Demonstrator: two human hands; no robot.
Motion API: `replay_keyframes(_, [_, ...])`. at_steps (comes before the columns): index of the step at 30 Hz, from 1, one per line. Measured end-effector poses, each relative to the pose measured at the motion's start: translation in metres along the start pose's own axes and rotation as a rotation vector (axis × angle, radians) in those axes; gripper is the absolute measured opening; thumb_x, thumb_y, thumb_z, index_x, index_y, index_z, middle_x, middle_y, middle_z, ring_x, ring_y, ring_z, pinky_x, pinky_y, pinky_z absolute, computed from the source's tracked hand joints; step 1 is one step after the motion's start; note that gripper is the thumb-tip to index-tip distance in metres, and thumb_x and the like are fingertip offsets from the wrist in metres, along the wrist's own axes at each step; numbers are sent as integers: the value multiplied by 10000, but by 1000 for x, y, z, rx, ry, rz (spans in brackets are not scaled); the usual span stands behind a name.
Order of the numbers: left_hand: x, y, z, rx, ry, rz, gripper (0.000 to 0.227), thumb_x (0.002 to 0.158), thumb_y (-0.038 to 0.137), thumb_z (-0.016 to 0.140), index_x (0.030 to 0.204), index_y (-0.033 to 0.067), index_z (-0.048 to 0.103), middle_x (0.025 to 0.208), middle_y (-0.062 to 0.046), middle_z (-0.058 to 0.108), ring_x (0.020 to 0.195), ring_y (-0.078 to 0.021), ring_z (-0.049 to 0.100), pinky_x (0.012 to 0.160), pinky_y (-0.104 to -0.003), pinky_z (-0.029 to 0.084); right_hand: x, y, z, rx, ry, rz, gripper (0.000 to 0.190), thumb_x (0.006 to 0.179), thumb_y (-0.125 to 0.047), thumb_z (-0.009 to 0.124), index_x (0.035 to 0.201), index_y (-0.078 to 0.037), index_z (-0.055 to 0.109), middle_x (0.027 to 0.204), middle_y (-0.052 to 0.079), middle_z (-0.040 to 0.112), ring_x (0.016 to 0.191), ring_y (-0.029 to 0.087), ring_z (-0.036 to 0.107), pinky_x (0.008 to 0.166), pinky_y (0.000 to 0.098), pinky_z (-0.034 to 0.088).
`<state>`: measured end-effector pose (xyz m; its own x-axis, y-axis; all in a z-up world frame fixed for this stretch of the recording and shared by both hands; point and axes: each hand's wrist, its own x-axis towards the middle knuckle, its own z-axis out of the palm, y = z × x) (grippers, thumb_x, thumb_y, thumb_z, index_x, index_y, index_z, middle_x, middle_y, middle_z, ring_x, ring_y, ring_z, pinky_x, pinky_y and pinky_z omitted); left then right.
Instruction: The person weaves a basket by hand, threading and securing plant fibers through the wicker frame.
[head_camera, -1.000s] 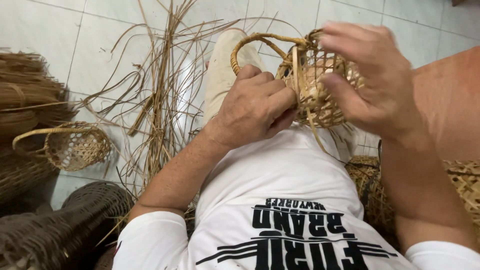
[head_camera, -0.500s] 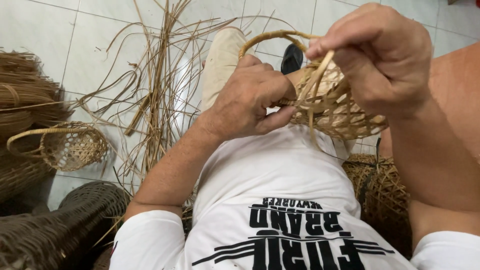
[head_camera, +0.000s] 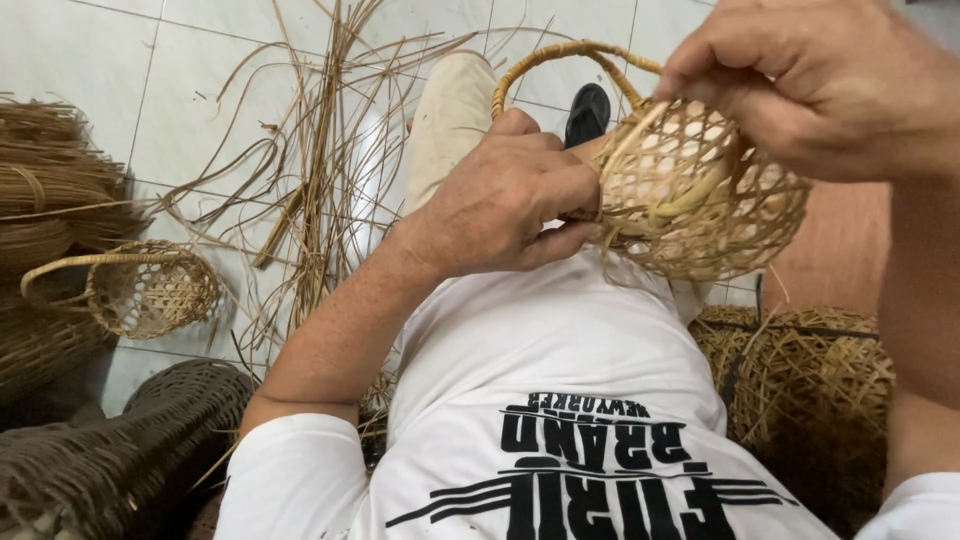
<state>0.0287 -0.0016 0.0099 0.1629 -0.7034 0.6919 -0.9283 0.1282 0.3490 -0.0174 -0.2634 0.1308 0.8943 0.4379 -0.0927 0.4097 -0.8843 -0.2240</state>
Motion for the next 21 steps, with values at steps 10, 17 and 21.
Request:
replay_keyframes(10, [-4, -11, 13, -119, -62, -22, 227, 1013, 279, 720, 908, 161, 557, 723, 3, 565, 692, -221, 574, 798, -410, 344, -17, -23, -15, -114, -655, 108, 328, 959, -339, 542, 1065, -469, 825, 1097, -206, 827, 1067, -5, 772, 998, 310, 638])
replay_keyframes(17, [14, 14, 11, -135, 29, 89, 143, 1050, 282, 558, 1028, 166, 640, 731, -3, 584, 676, -192, 522, 777, -397, 349, 3, -34, -9, 1183, -428, -399, 217, 1051, -206, 497, 1040, -64, 661, 985, 46, 636, 949, 176, 629, 845, 346, 542])
replay_keyframes(21, [7, 7, 6, -118, 43, 20, 252, 1039, 272, 572, 840, 138, 494, 716, -32, 527, 636, -245, 475, 750, -412, 307, -2, -41, -1, 888, -124, -286, 180, 1084, -187, 439, 1018, -109, 588, 1094, 35, 590, 1108, 175, 597, 1034, 332, 522])
